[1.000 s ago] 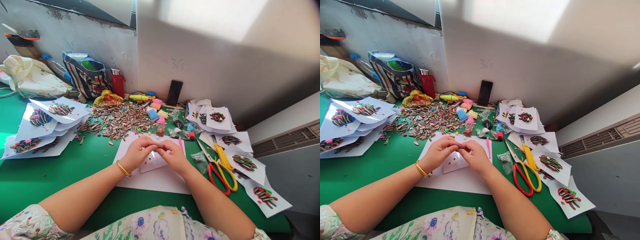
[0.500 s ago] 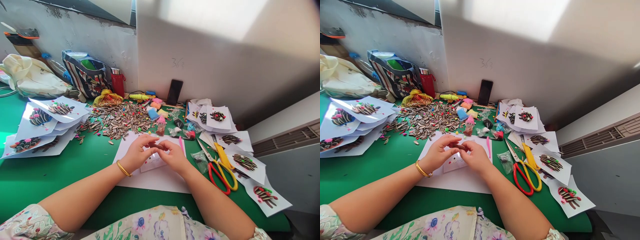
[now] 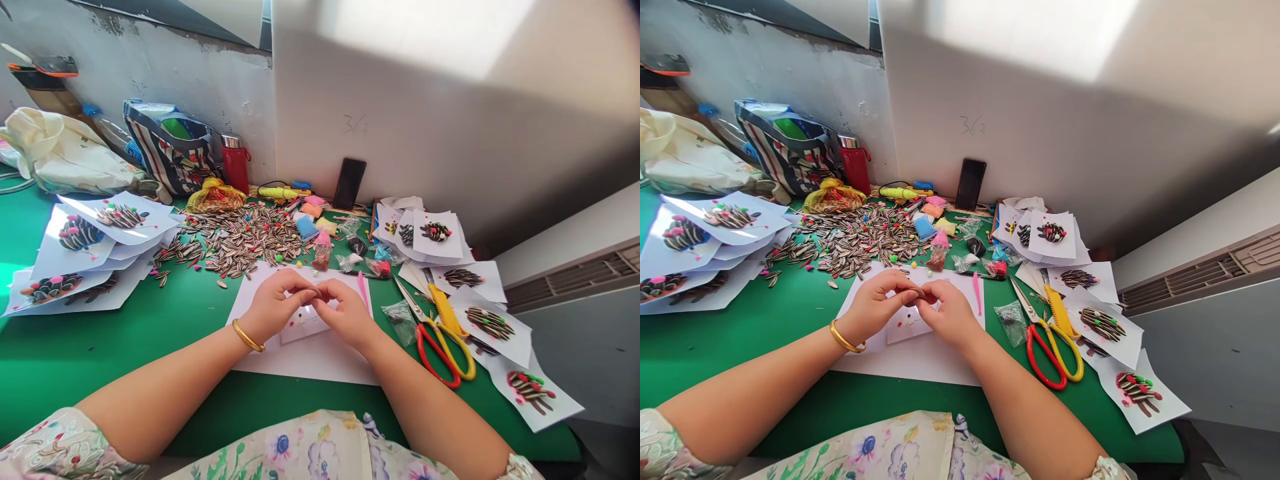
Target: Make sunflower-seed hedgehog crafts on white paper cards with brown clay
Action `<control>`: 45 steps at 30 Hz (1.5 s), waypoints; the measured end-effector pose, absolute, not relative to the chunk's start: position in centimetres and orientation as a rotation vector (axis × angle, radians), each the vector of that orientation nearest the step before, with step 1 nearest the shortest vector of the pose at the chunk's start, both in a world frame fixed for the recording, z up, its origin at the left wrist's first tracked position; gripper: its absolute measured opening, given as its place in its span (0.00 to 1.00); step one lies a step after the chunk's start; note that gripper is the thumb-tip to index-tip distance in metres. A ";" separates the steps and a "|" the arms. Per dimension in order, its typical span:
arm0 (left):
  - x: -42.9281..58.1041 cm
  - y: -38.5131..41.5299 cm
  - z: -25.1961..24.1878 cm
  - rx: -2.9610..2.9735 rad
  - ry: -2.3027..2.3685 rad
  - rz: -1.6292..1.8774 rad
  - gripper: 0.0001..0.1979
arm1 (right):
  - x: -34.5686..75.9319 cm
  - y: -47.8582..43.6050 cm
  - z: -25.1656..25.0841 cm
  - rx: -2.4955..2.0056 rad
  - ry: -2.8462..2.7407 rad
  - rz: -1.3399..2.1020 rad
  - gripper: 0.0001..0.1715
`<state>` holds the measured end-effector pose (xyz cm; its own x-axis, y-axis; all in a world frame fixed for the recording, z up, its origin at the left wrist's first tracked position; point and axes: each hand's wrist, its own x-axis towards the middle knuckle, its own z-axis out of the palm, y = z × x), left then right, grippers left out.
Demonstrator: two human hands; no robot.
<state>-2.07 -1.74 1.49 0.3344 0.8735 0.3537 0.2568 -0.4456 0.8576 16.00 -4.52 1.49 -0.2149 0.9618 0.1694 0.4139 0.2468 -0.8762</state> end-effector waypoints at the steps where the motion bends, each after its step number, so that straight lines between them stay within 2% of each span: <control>1: -2.1 -1.7 1.5 1.866 1.003 1.105 0.05 | 16.0 -4.5 1.4 -1.265 -1.754 0.935 0.06; 6: -2.0 -1.7 1.2 1.814 0.976 1.114 0.11 | 16.1 -4.4 1.2 -1.335 -1.709 0.965 0.05; 9: -2.0 -1.7 1.2 1.885 0.983 1.113 0.04 | 16.0 -4.4 1.3 -1.312 -1.698 0.997 0.04; 13: -2.0 -1.8 1.0 1.766 1.007 1.130 0.05 | 15.9 -4.4 1.5 -1.267 -1.682 1.018 0.06; 17: -2.0 -1.8 0.9 1.802 0.910 1.129 0.16 | 16.1 -4.3 1.5 -1.277 -1.722 0.939 0.05; 18: -2.1 -1.8 0.9 1.861 0.894 1.135 0.16 | 16.1 -4.3 1.5 -1.287 -1.749 0.905 0.04; 21: -2.2 -1.7 1.1 1.987 0.891 1.169 0.06 | 16.0 -4.5 1.6 -1.290 -1.848 0.822 0.05; 23: -2.2 -1.5 1.3 1.966 0.922 1.182 0.04 | 15.9 -4.6 1.7 -1.275 -1.857 0.834 0.04; 28: -2.2 -1.4 1.4 1.857 0.901 1.128 0.07 | 15.7 -4.7 1.4 -1.248 -1.641 1.047 0.08; 31: -2.2 -1.4 1.2 1.836 0.933 1.115 0.10 | 15.7 -4.6 1.2 -1.259 -1.591 1.016 0.06; 36: -2.1 -1.3 1.1 1.875 1.029 1.064 0.03 | 15.7 -4.7 1.4 -1.295 -1.647 0.935 0.05; 43: -2.1 -1.4 1.2 1.854 1.004 1.087 0.09 | 15.8 -4.6 1.5 -1.302 -1.657 0.996 0.07; 45: -2.2 -1.4 1.2 1.903 1.010 1.088 0.06 | 15.7 -4.6 1.4 -1.328 -1.675 0.982 0.06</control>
